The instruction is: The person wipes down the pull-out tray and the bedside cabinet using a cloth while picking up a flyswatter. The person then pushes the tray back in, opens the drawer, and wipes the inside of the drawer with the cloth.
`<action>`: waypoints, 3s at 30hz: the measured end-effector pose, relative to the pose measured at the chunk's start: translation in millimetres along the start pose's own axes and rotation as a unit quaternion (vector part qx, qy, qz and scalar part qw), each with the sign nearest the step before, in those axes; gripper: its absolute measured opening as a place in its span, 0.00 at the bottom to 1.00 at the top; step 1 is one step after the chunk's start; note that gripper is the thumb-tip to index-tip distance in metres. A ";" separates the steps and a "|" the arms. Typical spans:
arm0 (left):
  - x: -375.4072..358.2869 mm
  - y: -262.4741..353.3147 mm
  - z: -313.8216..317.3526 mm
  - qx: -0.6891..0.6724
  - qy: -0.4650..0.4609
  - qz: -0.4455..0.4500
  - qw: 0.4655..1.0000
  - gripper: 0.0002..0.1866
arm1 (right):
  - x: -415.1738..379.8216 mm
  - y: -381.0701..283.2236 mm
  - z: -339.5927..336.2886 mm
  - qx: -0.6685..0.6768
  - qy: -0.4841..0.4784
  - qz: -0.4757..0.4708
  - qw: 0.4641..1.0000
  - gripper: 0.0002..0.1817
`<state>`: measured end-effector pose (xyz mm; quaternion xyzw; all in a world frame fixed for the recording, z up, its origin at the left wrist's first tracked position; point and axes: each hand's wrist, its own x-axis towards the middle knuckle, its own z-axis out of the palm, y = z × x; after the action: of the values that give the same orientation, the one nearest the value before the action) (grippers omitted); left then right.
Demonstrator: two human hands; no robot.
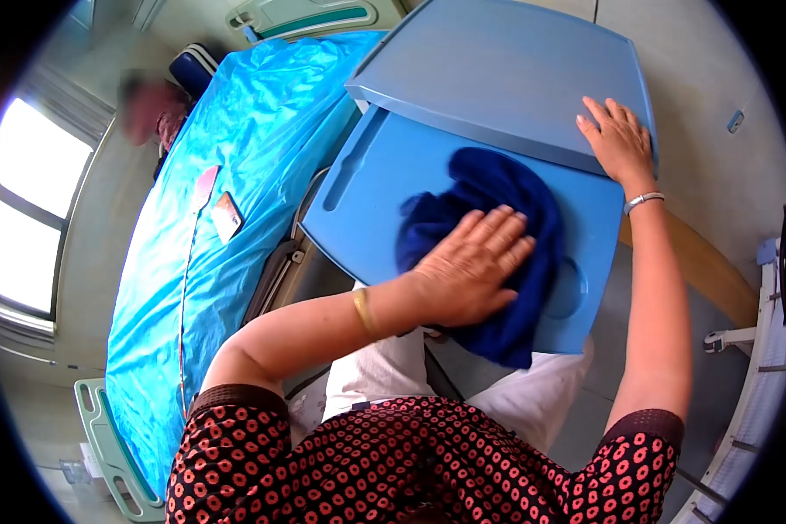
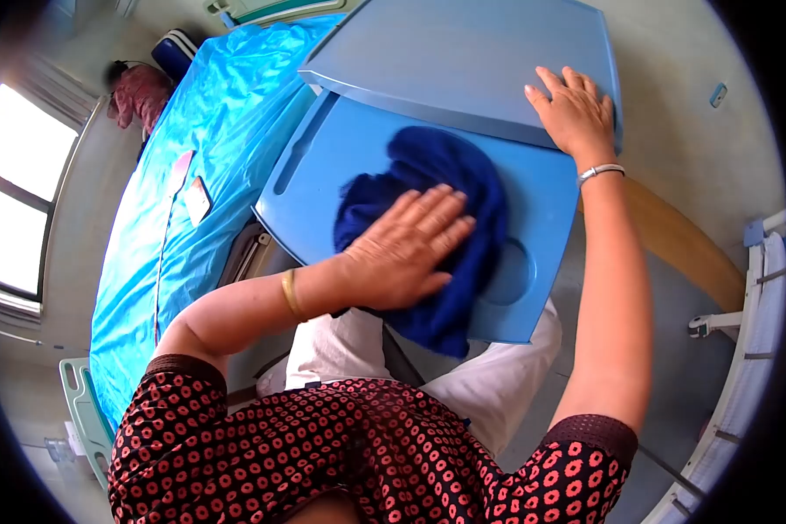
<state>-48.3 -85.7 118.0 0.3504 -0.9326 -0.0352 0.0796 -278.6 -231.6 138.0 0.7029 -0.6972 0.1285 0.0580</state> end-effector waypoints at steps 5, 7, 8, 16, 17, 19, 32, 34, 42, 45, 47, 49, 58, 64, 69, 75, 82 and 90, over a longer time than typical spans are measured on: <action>38.1 11.1 13.6 -0.028 0.040 0.080 0.996 0.32 | 2.4 0.7 1.5 -0.020 -0.004 -0.003 1.000 0.28; 64.9 10.4 22.3 -0.001 0.076 0.096 0.993 0.32 | 2.3 1.5 2.2 -0.018 -0.002 -0.006 1.000 0.28; 77.9 9.6 26.1 -0.006 0.085 0.094 0.992 0.32 | 1.6 1.7 1.5 -0.017 -0.003 -0.004 1.000 0.28; 96.6 -3.7 31.7 -0.054 0.101 0.109 0.987 0.31 | 8.1 11.3 9.4 -0.031 0.028 -0.035 0.998 0.28; 85.4 -5.1 32.3 -0.040 0.105 0.109 0.988 0.30 | 7.4 11.6 9.3 -0.030 0.029 -0.042 0.998 0.28; 60.1 -10.4 24.8 -0.027 0.108 0.109 0.988 0.29 | 5.7 11.5 7.9 -0.029 0.028 -0.048 0.998 0.28; -69.0 -126.9 -23.8 0.061 -0.009 -0.175 0.983 0.27 | 4.5 9.3 11.0 -0.022 0.038 -0.038 0.998 0.28; -53.2 -136.4 -16.8 0.072 0.017 -0.183 0.980 0.27 | 6.0 9.0 12.1 -0.021 0.041 -0.035 0.998 0.28; 3.4 -93.6 -4.5 0.079 0.030 -0.194 0.977 0.26 | 3.6 5.7 8.7 -0.028 0.041 -0.020 0.999 0.28; 25.7 -61.8 2.3 0.043 0.032 -0.104 0.993 0.27 | 3.6 5.1 5.8 -0.008 0.026 -0.013 1.000 0.28; 40.3 -47.0 6.6 0.032 0.045 -0.084 0.995 0.27 | 3.9 6.2 6.3 -0.007 0.020 -0.013 1.000 0.28; 45.6 -40.5 11.5 0.041 0.064 -0.086 0.993 0.27 | 5.2 6.6 8.4 0.008 0.021 -0.009 1.000 0.27; 108.9 10.3 32.3 -0.047 0.071 0.027 0.996 0.29 | 7.9 10.5 7.7 0.050 0.030 -0.013 0.998 0.26; 120.4 7.6 33.6 -0.047 0.109 0.053 0.992 0.26 | 9.2 12.1 6.2 0.050 0.029 -0.024 0.998 0.24; 71.5 -15.3 20.3 -0.038 0.104 0.026 0.993 0.25 | 6.5 11.7 7.0 0.021 0.038 -0.032 0.999 0.22; -9.4 -102.6 -2.6 0.066 0.091 -0.132 0.985 0.23 | 3.2 7.1 4.5 0.012 0.042 -0.021 0.999 0.22; -31.5 -167.1 -17.6 0.004 0.233 -0.238 0.943 0.15 | 3.6 5.1 2.6 0.004 0.042 -0.015 0.999 0.22; 12.2 -217.5 -61.5 -0.330 0.570 -0.198 0.726 0.14 | -1.3 -3.0 -5.0 0.001 0.053 -0.008 0.999 0.21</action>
<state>94.3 -257.9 153.6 0.4329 -0.5511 -0.1492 0.6976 -276.1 -229.0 142.7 0.7005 -0.6877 0.1656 0.0950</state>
